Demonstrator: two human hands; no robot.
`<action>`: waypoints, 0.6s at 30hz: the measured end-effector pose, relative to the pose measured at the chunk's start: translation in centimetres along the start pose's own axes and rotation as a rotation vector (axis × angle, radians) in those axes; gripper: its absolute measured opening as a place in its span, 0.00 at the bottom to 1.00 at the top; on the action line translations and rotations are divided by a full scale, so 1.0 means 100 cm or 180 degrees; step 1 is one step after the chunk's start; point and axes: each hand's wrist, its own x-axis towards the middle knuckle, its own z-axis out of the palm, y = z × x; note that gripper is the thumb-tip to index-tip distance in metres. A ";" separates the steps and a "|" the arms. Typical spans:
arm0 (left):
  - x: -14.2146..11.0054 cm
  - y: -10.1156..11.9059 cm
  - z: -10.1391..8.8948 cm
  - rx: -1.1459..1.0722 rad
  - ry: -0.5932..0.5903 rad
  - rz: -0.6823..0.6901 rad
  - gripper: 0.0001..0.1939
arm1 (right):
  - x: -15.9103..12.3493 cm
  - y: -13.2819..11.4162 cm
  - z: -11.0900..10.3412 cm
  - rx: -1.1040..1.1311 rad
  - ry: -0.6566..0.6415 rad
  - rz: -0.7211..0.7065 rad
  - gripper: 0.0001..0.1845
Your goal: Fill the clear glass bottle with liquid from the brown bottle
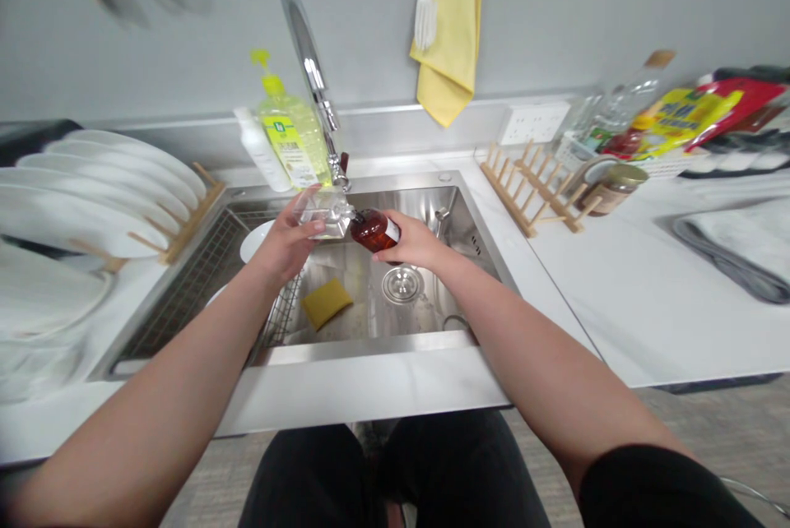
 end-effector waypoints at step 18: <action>0.000 0.001 -0.002 0.0084 -0.0050 0.0084 0.45 | 0.000 -0.001 -0.003 -0.0099 -0.0022 0.0000 0.50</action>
